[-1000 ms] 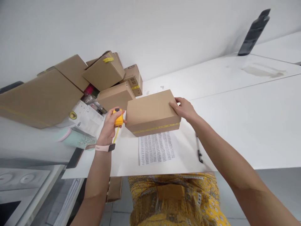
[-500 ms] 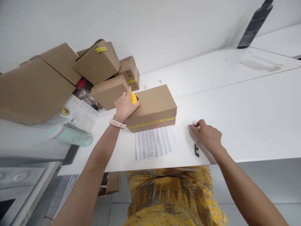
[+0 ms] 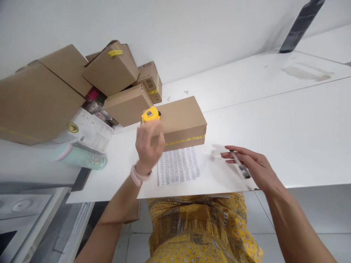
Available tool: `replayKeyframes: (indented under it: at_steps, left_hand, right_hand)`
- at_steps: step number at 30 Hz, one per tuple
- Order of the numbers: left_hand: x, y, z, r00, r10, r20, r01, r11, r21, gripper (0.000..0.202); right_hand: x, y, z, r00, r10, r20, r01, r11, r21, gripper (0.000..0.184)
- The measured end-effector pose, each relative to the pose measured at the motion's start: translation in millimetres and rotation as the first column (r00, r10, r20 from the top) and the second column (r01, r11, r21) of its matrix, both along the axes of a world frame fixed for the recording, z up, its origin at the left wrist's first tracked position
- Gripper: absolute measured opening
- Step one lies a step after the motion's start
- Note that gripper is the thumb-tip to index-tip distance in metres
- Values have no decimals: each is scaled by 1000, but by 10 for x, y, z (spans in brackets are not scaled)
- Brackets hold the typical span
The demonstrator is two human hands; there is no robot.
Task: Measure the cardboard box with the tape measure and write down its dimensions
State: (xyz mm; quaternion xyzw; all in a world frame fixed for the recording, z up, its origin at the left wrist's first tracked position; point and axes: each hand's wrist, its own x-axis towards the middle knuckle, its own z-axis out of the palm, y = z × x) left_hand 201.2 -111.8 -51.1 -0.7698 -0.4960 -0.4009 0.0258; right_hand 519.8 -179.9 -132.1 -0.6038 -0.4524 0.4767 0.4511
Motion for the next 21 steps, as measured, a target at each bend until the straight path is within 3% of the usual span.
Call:
replayKeyframes:
  at_steps: [1, 3, 6, 8, 10, 14, 19, 21]
  left_hand:
    - [27, -245, -159, 994, -96, 59, 98, 995, -32, 35]
    - [78, -698, -529, 958, -258, 129, 274, 952, -134, 36]
    - [127, -1145, -1030, 939, -328, 102, 342, 867, -361, 60]
    - [140, -1264, -1226, 921, -390, 15, 346, 800, -489, 77]
    - [147, -1289, -1305, 898, -434, -68, 329, 767, -551, 79]
    - [179, -1268, -1290, 887, -422, -186, 261, 792, -552, 63]
    - [246, -1286, -1251, 891, -387, -237, 211, 816, -538, 54]
    - [268, -1288, -1235, 894, -380, -236, 206, 818, -537, 54]
  right_hand:
    - [-11, -88, 21, 993, -21, -120, 24, 1000, 18, 37]
    - [-80, -252, 13, 974, -84, -208, 95, 995, 41, 36]
    - [-304, -423, -101, 977, -150, -154, 166, 982, 95, 28]
    - [-505, -474, -201, 985, -101, -137, 118, 985, 123, 36]
    - [-707, -484, -281, 988, -30, -152, 47, 993, 107, 47]
    - [-977, -451, -353, 987, 98, -129, -90, 994, 67, 48]
    - [-985, -481, -393, 985, 134, 109, -141, 988, 61, 27]
    - [-944, -534, -401, 980, 124, 156, -129, 991, 22, 36]
